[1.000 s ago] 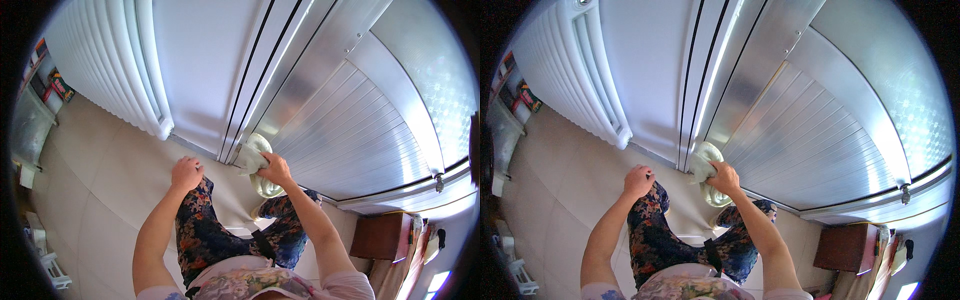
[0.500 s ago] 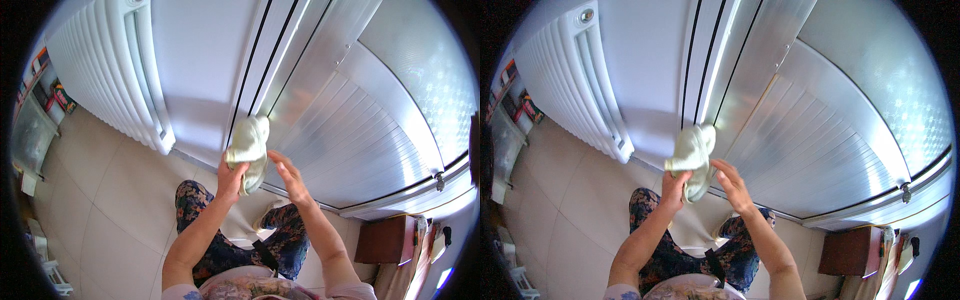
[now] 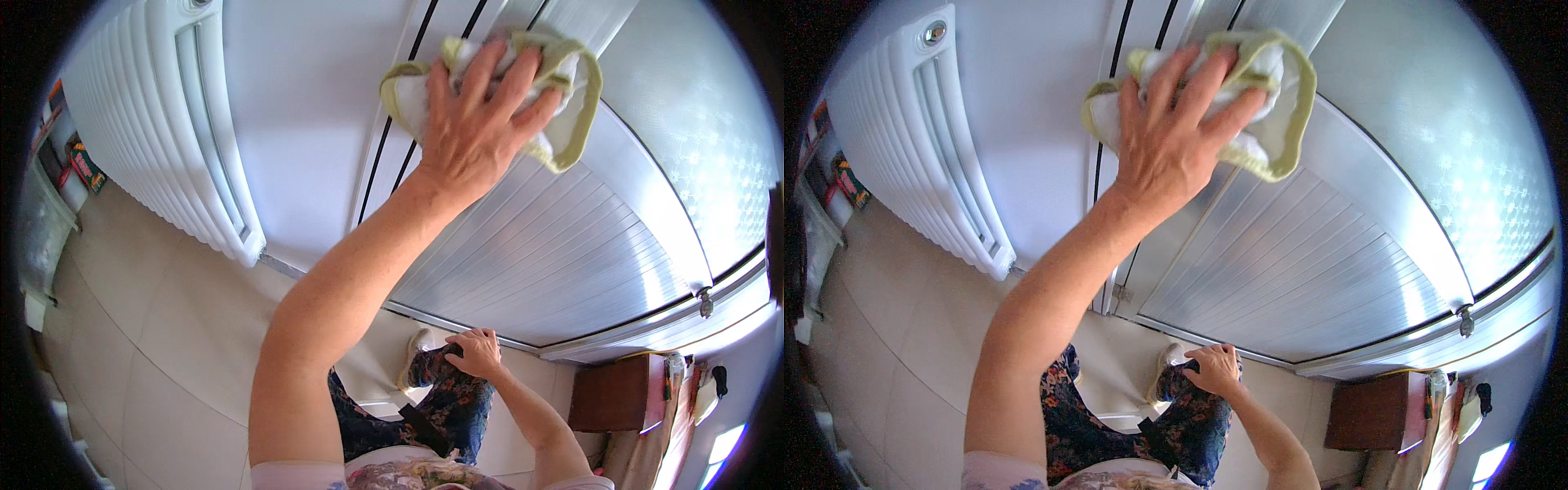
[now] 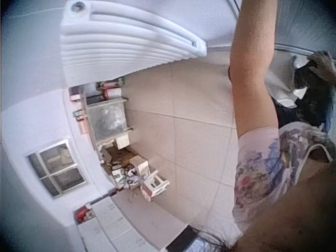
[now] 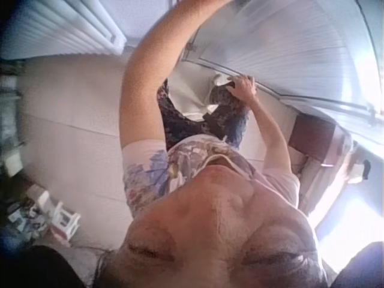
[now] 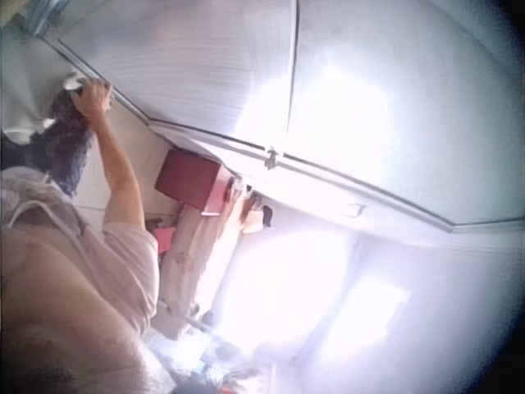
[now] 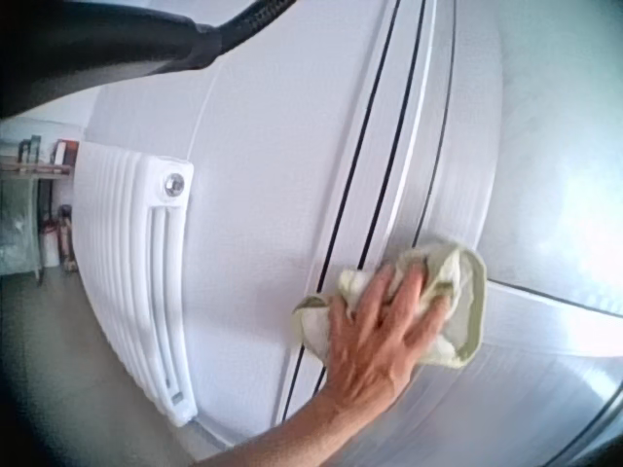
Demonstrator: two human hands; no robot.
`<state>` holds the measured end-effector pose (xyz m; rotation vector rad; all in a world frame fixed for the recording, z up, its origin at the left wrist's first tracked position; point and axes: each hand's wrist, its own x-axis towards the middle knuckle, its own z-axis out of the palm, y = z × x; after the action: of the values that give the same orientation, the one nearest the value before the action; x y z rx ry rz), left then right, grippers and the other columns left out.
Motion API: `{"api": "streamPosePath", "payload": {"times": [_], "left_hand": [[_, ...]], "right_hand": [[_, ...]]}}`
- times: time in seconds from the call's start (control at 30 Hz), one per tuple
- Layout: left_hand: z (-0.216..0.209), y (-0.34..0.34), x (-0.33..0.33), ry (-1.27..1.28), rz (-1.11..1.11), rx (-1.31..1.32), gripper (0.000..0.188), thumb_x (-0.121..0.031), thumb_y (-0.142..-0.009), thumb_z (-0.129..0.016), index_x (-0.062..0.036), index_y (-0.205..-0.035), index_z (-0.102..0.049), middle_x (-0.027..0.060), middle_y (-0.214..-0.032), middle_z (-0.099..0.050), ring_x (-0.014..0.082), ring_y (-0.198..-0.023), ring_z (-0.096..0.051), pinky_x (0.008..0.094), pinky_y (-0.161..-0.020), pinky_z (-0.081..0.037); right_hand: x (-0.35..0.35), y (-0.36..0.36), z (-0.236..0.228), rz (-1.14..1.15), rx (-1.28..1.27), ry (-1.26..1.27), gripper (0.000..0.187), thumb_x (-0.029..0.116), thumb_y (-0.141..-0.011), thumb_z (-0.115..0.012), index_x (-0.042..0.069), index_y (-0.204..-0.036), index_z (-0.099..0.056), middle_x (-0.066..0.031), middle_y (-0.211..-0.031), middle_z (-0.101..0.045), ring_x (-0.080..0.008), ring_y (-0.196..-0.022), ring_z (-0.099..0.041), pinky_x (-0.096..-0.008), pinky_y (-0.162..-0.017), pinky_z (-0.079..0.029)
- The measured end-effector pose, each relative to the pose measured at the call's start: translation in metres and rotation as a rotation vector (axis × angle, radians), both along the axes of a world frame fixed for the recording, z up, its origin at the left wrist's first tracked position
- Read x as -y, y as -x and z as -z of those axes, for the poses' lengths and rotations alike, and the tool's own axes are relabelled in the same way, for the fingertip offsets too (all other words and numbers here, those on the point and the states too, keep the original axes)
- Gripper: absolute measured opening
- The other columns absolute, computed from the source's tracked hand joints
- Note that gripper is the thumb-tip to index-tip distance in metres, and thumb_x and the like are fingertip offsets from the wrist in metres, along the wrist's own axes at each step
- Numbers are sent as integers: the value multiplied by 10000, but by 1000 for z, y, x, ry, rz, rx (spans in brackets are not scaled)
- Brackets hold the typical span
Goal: The person wipes a white radiator with a cloth, moving from the top to the bottom and covering the entire length of the unit. The person also wipes the adjacent wall and the floor area near the radiator.
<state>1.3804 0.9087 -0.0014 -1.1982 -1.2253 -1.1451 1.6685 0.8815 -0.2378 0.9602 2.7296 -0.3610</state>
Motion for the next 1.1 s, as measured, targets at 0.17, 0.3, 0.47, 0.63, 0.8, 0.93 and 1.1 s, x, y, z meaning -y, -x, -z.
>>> {"api": "streamPosePath", "payload": {"times": [0.17, 0.3, 0.47, 0.63, 0.8, 0.93, 1.1], "left_hand": [[74, -2, 18, 170, 82, 78, 340, -176, -790, -657, -306, -1103, -639, -24, -1296, -502, 220, -1187, -464, 438, -833, -365], [179, 1, 48, 432, 198, 167, 395, -71, -750, -658, -260, -1097, -655, 10, -1266, -528, 227, -1170, -481, 416, -863, -381], [212, 5, 78, 321, 511, 558, 544, 48, -618, -623, -148, -1125, -652, 152, -1281, -518, 348, -1125, -521, 443, -945, -408], [70, 40, 65, -168, 478, 461, 548, 24, -704, -611, -122, -1232, -591, 187, -1289, -484, 346, -1208, -448, 420, -995, -383], [24, 71, 34, -111, 279, 318, 538, -21, -767, -601, -112, -1295, -550, 168, -1388, -383, 340, -1258, -393, 388, -1022, -383], [97, 49, 33, -124, 159, 381, 373, -30, -726, -637, -156, -1076, -672, 134, -1265, -489, 318, -1158, -465, 444, -952, -359], [250, 50, 59, 190, 160, 658, 467, -90, -750, -706, -112, -1201, -585, 199, -1334, -413, 387, -1191, -424, 468, -986, -358]], "right_hand": [[-17, -24, 2, -181, -195, 43, 321, 293, -758, -716, 164, -1048, -667, -45, -1063, -657, -229, -1109, -541, -436, -999, -326], [-12, -23, 3, -111, -353, -10, 302, 207, -724, -736, 119, -1003, -658, -50, -984, -666, -255, -997, -583, -418, -923, -401], [-16, -13, 11, -112, -475, -16, 253, 169, -725, -719, 102, -959, -649, -48, -899, -666, -260, -892, -601, -395, -833, -444], [-23, -16, 12, -104, -426, -11, 237, 201, -740, -712, 112, -950, -647, -37, -867, -655, -255, -886, -599, -386, -818, -444], [-22, -6, 14, -122, -415, -12, 250, 206, -741, -708, 123, -968, -643, -30, -862, -652, -253, -892, -599, -388, -833, -437], [-26, -1, 17, -115, -384, 20, 257, 210, -744, -706, 129, -979, -640, -28, -873, -652, -247, -918, -594, -386, -865, -427], [-26, 9, 17, -149, -389, 23, 250, 209, -747, -700, 130, -977, -643, -27, -866, -654, -247, -901, -596, -382, -854, -432]]}}
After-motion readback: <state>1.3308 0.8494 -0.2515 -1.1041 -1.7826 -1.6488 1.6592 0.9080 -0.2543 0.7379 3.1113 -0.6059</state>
